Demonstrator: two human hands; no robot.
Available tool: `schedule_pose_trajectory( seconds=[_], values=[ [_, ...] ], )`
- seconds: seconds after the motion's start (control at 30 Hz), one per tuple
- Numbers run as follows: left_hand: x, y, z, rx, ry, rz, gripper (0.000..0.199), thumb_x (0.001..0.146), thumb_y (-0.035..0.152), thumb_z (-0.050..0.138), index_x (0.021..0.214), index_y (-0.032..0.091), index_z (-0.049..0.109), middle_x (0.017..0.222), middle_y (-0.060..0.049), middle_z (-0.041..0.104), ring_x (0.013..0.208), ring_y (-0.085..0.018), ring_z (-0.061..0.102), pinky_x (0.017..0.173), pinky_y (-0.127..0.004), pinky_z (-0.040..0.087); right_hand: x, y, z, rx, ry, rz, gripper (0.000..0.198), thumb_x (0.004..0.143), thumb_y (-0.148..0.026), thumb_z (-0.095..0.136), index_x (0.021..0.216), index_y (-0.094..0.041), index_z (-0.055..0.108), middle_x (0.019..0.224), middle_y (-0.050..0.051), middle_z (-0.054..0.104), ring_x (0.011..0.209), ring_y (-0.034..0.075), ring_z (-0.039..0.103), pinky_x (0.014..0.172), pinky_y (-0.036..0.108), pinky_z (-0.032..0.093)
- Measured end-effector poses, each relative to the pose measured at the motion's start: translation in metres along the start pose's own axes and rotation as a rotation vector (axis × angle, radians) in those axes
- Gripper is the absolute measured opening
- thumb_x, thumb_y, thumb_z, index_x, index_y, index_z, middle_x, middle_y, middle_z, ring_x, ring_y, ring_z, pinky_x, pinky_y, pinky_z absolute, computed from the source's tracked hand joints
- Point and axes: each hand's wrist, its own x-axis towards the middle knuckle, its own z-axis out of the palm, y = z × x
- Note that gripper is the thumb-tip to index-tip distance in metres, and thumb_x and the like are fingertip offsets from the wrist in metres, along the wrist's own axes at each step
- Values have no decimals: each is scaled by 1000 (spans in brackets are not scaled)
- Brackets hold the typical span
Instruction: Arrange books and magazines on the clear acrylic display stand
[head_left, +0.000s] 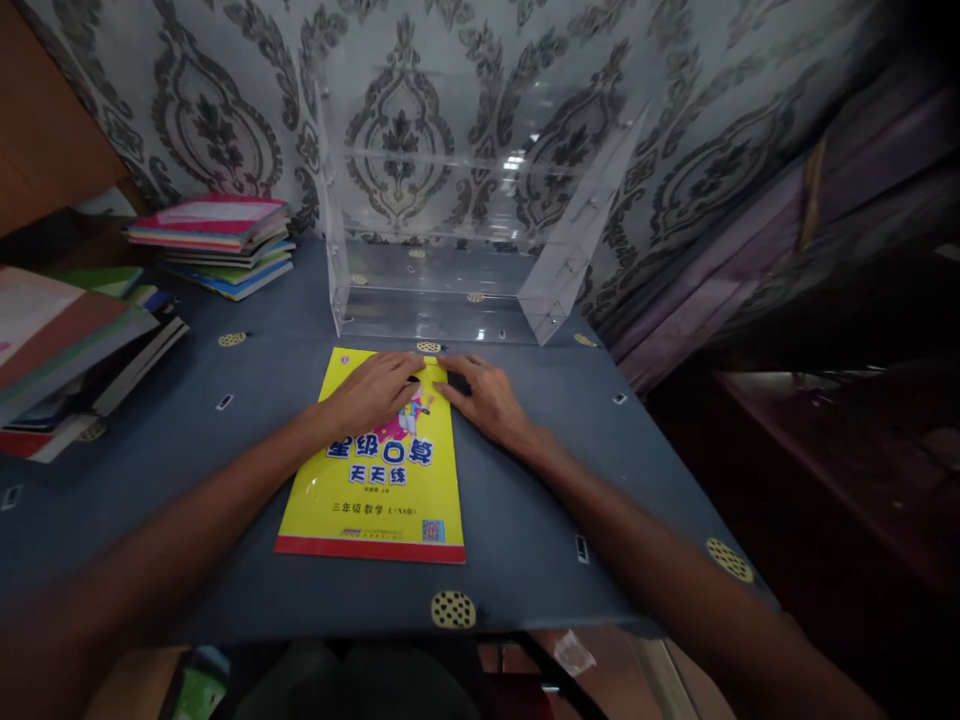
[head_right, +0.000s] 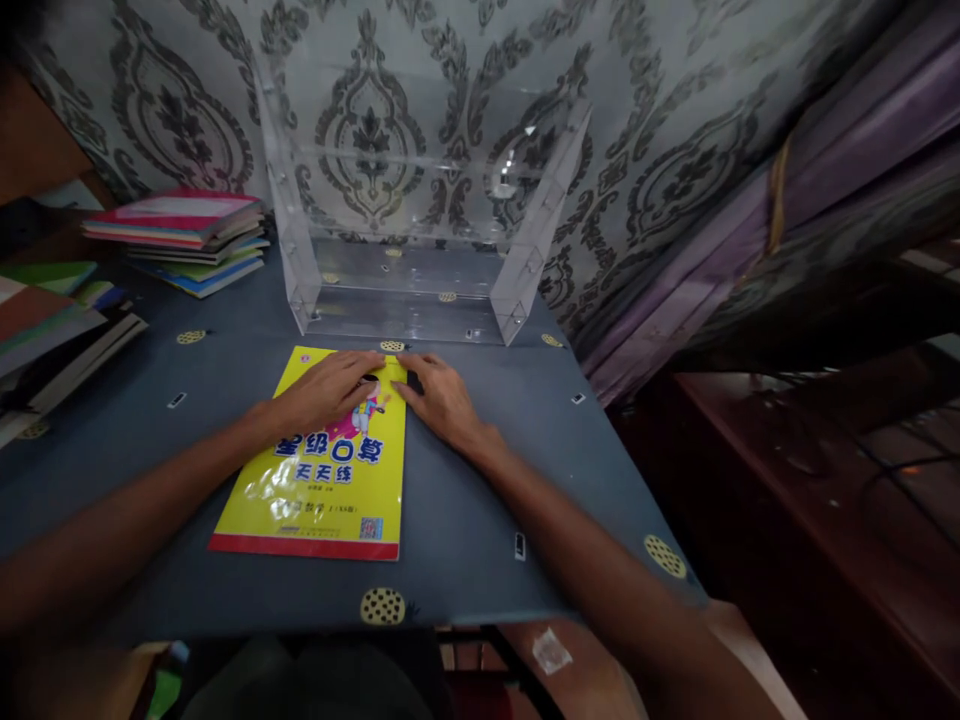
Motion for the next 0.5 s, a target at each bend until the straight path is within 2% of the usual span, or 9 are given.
schedule_pose_trajectory(
  seconds=[0.27,0.5],
  values=[
    [0,2,0,-1,-16,-20,34,103,31,37,129,16,53,137,-13,62,128,-24,57,110,-44,43,-8,-7,0,-65,4,-32,35,95,-25,53,127,-18,66,127,14,69,120,30,61,103,48,50],
    [0,-6,7,8,9,14,31,101,28,40,125,19,56,135,-11,63,127,-24,56,109,-44,42,-51,-24,-5,-47,26,-100,31,97,-29,52,123,-24,70,115,11,74,109,28,67,95,48,55]
  ],
)
